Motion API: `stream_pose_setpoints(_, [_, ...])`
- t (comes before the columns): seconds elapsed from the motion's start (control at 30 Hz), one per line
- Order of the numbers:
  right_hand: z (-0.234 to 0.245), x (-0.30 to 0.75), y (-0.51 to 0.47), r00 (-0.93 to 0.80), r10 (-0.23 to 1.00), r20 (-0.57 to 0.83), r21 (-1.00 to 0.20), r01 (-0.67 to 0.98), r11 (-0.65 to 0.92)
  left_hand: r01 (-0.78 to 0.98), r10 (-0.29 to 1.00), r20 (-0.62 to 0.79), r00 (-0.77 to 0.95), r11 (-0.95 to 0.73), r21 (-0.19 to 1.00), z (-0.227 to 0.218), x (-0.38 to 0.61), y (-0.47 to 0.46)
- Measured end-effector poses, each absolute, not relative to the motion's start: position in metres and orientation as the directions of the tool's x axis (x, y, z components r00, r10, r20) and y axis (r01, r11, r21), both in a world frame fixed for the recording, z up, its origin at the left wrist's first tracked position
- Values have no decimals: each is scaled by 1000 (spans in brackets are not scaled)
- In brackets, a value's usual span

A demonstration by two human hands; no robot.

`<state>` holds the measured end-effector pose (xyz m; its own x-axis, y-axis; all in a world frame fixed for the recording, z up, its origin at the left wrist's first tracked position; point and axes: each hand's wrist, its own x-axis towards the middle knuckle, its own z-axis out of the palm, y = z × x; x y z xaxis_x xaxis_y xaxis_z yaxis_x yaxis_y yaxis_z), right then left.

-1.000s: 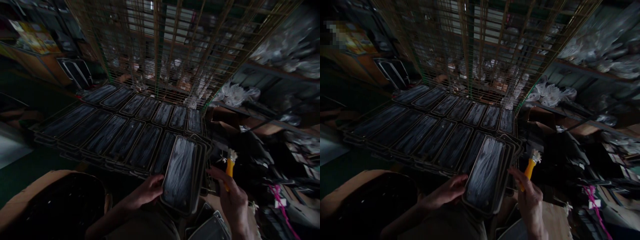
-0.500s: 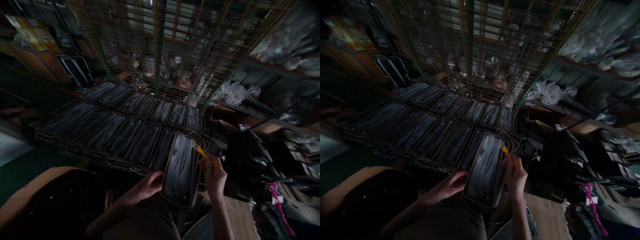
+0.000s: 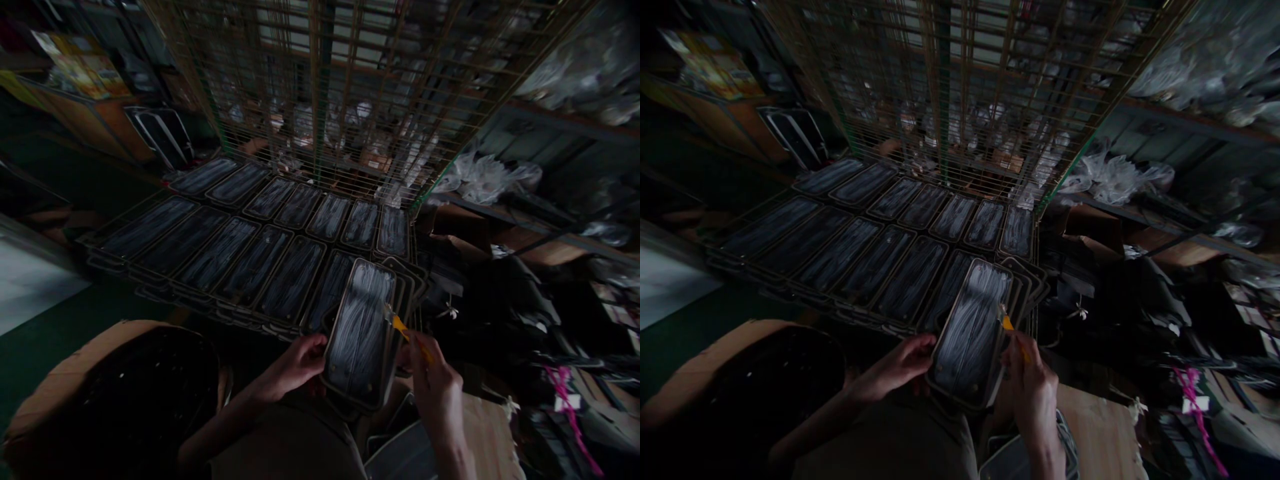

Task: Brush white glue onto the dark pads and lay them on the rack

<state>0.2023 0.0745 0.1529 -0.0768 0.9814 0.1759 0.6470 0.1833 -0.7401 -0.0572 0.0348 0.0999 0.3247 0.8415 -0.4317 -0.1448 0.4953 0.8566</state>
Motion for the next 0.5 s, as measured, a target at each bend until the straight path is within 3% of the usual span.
stream_pose_setpoints(0.17, [180,198,68,43,982,183,-777,618,118,-184,842,-385,378,476,860,102,-57,36])
stream_pose_setpoints(0.3, [169,188,90,59,972,227,-790,595,148,-173,834,-400,381,489,855,105,-55,38])
stream_pose_setpoints(0.43, [163,185,92,-1,983,181,-759,636,141,-230,821,-409,397,521,822,110,-57,41])
stream_pose_setpoints(0.5, [166,186,86,77,976,205,-754,648,107,-286,810,-388,439,536,795,117,-60,44])
